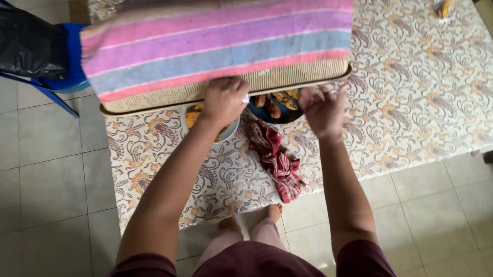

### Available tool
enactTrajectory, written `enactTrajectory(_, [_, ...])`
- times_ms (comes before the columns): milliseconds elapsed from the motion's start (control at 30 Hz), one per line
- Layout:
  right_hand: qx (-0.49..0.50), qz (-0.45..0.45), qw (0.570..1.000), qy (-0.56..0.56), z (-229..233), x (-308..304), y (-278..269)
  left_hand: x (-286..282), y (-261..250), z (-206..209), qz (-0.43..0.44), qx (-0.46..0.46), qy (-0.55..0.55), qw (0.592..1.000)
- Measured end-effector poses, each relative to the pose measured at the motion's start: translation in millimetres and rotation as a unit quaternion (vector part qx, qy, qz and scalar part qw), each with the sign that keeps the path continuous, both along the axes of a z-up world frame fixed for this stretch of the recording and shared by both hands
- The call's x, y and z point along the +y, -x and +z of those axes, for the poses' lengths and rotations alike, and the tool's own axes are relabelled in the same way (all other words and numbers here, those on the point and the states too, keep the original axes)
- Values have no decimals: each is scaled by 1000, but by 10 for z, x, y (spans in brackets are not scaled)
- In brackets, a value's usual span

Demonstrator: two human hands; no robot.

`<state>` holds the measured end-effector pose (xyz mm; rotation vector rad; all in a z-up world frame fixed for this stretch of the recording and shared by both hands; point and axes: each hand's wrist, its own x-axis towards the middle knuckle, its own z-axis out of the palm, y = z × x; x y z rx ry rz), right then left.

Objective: Clear items off a dining table, wipe the surface with a rag, and arrange food plates under a food cover.

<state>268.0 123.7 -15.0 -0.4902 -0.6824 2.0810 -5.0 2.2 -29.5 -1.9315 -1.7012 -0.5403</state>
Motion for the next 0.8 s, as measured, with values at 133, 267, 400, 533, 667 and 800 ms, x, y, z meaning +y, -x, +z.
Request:
enactTrajectory(133, [136,-43,990,1,-184,469,88,-193,-46,-159,19,22,-55,998])
enactTrajectory(267, [157,-79,981,87,152,435,240,-755,-170,-270,-62,-152,8,986])
enactTrajectory(400, [197,-95,970,106,53,604,335,-1171,-114,-533,-52,-650,-105,751])
enactTrajectory(533, [160,-102,974,120,244,537,414,-1453,506,-84,87,-877,-250,400])
enactTrajectory(667, [132,-116,977,118,376,501,520,-1671,847,5,49,-875,-347,335])
enactTrajectory(800, [163,-87,976,111,369,525,641,-1818,1056,-98,1,-888,-343,305])
